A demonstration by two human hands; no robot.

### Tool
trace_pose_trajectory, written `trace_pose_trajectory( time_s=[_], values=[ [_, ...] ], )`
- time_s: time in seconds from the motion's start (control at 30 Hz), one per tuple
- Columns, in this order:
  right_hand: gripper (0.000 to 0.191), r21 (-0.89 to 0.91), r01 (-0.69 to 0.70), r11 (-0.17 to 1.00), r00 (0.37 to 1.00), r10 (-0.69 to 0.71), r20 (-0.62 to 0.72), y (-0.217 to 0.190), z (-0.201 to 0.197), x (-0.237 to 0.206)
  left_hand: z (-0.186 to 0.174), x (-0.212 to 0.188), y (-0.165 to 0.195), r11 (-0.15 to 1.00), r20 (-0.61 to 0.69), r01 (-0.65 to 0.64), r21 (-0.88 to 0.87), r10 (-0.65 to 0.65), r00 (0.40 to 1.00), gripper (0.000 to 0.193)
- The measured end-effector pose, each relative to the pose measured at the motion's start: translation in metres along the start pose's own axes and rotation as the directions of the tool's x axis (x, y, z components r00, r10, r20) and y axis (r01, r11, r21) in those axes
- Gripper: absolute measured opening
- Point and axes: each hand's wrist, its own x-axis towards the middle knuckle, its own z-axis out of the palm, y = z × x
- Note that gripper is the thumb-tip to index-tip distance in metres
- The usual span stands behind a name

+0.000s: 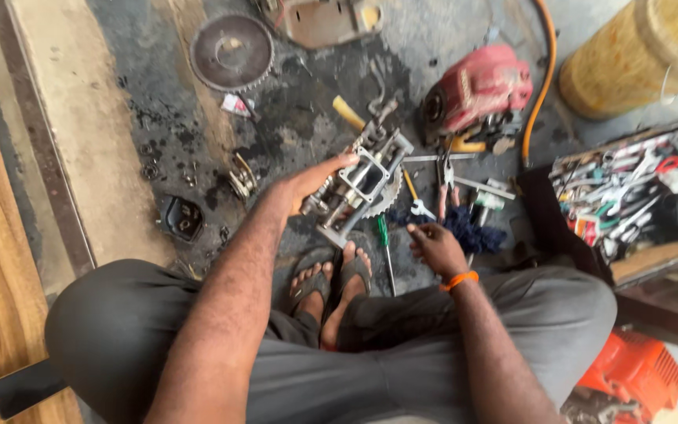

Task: The person sits on the floor and cleans a small engine cylinder head using a blue cloth and a green-handled screwdriver. They wipe the exterior and interior surfaces, scrape residue from crevices, and repeatedly reposition the part to access different areas.

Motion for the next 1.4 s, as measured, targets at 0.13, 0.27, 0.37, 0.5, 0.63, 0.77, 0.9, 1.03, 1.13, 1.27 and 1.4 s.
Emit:
trace_pose_trajectory(
  time_s=[0.13, 0.27, 0.37, 0.5, 0.63, 0.77, 0.9, 1.03, 1.13, 1.27, 1.4],
  values=[
    [0.050, -0.412, 0.104, 0.905, 0.980, -0.164, -0.112, -0.003, -0.005, 0.002, 0.000, -0.005, 0.001, 0.984, -0.012, -0.038, 0.172, 0.040, 0.999, 0.088],
    [0.055, -0.599, -0.054, 0.799, 0.969, -0.102, -0.224, -0.015, -0.021, 0.011, 0.008, -0.001, 0.008, 0.922, -0.022, -0.097, 0.375, 0.113, 0.993, 0.089],
    [0.068, -0.699, -0.194, 0.688, 0.939, -0.076, -0.335, -0.020, -0.026, 0.015, 0.011, 0.005, 0.019, 0.889, -0.039, -0.136, 0.438, 0.170, 0.985, 0.095],
    [0.071, -0.721, -0.293, 0.628, 0.943, 0.065, -0.327, -0.014, -0.018, 0.013, 0.005, 0.008, 0.029, 0.776, -0.099, -0.171, 0.606, 0.287, 0.953, 0.100],
    [0.043, -0.816, -0.263, 0.514, 0.939, -0.060, -0.340, -0.009, -0.016, 0.013, 0.001, 0.011, 0.025, 0.806, -0.087, -0.185, 0.562, 0.280, 0.956, 0.097],
    [0.039, -0.709, -0.231, 0.666, 0.918, -0.092, -0.385, -0.017, -0.022, 0.014, 0.000, 0.016, 0.020, 0.782, -0.112, -0.126, 0.611, 0.244, 0.963, 0.098],
    [0.032, -0.282, 0.066, 0.957, 0.931, -0.160, -0.327, -0.026, -0.030, 0.012, 0.001, 0.015, 0.023, 0.773, -0.141, -0.121, 0.623, 0.263, 0.954, 0.097],
    [0.016, 0.192, 0.325, 0.926, 0.927, -0.271, -0.260, -0.030, -0.037, 0.000, 0.015, 0.007, 0.026, 0.759, -0.141, -0.142, 0.635, 0.294, 0.945, 0.094],
    [0.009, 0.448, 0.257, 0.856, 0.966, -0.243, -0.091, -0.028, -0.038, -0.013, 0.024, 0.004, 0.027, 0.738, -0.162, -0.155, 0.656, 0.339, 0.927, 0.092],
    [0.012, 0.518, 0.018, 0.855, 1.000, -0.005, -0.027, -0.021, -0.031, -0.023, 0.020, 0.005, 0.021, 0.726, -0.183, -0.134, 0.675, 0.341, 0.922, 0.084],
    [0.021, 0.453, -0.122, 0.883, 0.991, 0.134, 0.005, -0.016, -0.025, -0.021, 0.013, 0.001, 0.012, 0.673, -0.223, -0.155, 0.723, 0.441, 0.869, 0.083]
  ],
)
